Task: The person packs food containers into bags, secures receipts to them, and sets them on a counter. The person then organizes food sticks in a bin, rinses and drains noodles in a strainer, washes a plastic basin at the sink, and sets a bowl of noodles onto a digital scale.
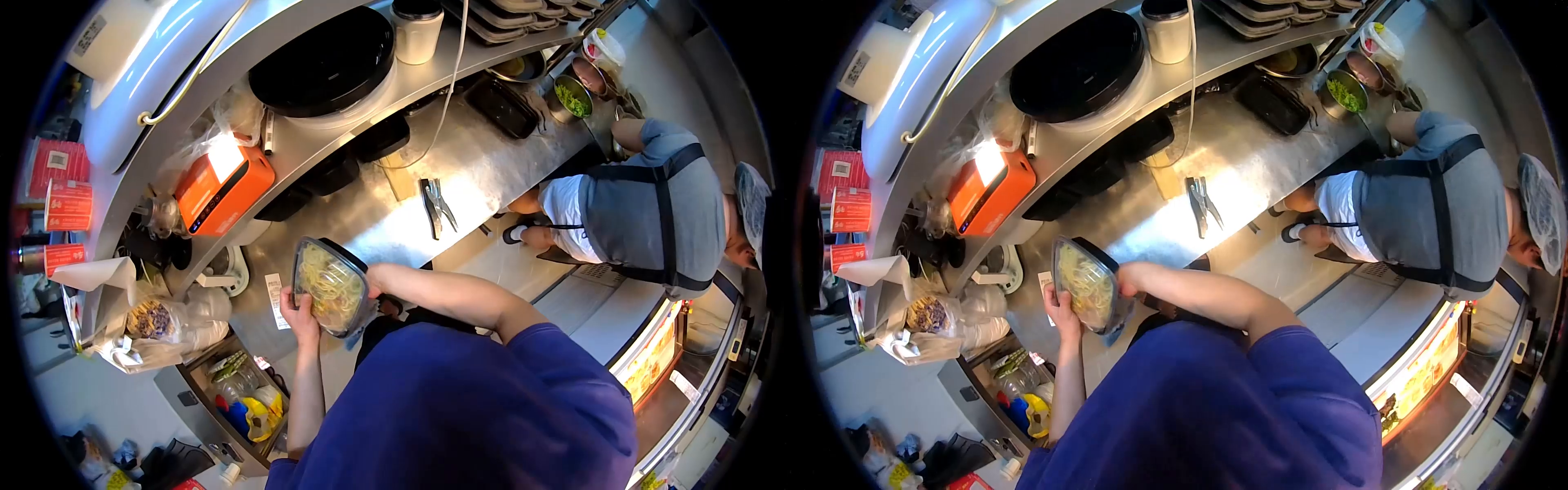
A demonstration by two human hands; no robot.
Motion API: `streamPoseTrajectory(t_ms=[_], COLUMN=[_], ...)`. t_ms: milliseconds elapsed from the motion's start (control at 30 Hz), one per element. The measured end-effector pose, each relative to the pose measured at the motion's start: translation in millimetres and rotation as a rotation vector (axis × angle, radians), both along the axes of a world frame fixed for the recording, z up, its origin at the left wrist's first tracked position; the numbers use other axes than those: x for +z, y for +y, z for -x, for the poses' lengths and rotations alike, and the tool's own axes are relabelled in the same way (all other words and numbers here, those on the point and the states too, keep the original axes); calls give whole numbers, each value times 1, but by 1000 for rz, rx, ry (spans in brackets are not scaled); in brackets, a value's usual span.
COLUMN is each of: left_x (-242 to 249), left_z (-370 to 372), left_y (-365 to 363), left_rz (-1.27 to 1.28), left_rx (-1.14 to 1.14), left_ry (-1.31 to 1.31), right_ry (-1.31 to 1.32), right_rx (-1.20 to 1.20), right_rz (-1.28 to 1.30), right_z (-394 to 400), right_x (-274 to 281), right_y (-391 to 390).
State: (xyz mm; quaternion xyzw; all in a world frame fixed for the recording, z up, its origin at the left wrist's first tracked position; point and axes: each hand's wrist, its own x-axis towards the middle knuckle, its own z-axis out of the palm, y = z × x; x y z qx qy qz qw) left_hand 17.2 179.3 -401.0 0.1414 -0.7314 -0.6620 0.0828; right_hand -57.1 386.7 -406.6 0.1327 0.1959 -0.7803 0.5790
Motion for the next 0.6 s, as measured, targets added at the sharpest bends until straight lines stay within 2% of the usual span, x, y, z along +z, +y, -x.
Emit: streamPoseTrajectory(t_ms=[67, 167, 267, 300, 367, 400, 467, 533, 600], left_x=[-2, 7, 12, 24, 52, 46, 28, 32, 40], left_z=[3, 4, 1, 1, 6, 1, -12, -15, -4], left_y=[1, 10, 5, 11, 32, 30, 24, 47, 67], left_rz=[-340, -486, -513, -516, -564, -567, -635, -552, -530], left_rx=[-26, -123, -117, -105, -31, -37, -82, -97, 77], left_ry=[8, -29, -111, -106, -112, -120, -346, -375, -325], right_ry=[41, 117, 277, 280, 249, 242, 174, 52, 105], right_rx=[65, 111, 15, 27, -162, -168, -447, -524, -580], right_rz=[-98, -227, -405, -406, -458, -462, -150, -132, 18], right_z=[3, 4, 12, 17, 25, 25, 24, 31, 40], right_x=[-2, 5, 31, 43, 67, 74, 82, 57, 53], right_y=[3, 8, 32, 43, 61, 63, 65, 50, 47])
